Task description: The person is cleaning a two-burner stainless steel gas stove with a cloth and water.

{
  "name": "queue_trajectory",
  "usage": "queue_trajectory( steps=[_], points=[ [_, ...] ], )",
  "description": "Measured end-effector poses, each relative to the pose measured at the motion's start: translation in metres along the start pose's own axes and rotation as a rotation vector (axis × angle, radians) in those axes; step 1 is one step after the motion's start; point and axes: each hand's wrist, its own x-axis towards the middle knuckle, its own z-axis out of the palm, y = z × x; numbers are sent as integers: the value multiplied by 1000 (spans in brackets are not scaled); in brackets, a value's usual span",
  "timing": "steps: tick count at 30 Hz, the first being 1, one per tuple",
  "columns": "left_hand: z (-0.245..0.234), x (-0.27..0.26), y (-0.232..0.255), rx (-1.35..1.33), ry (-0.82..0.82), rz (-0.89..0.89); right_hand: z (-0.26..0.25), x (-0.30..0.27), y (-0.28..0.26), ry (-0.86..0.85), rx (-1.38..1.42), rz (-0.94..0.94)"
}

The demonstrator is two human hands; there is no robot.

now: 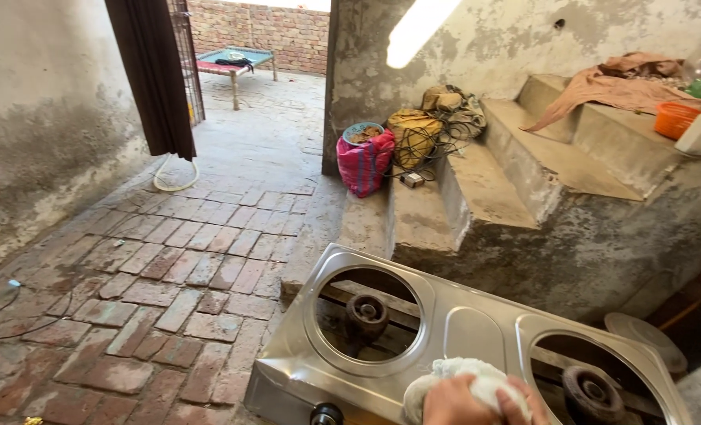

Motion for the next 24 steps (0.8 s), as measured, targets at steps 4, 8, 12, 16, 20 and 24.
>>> queue_trajectory(
  steps=[4,8,12,16,20,24],
  points=[
    [10,-40,30,30,-81,13,-11,-63,-223,44,112,110],
    [-29,-66,61,94,-137,-12,-27,-9,-160,-85,-401,-391],
    [-86,-43,100,139,-217,-40,-53,9,-128,66,-813,-350],
    [-106,-25,44,185,-288,-55,9,-50,-223,11,-1264,81],
    [-75,-7,-46,468,7,193,69,-68,-198,6,-1425,-122],
    [-68,-6,-64,496,24,245,78,-54,-168,60,-1422,-398]
  ],
)
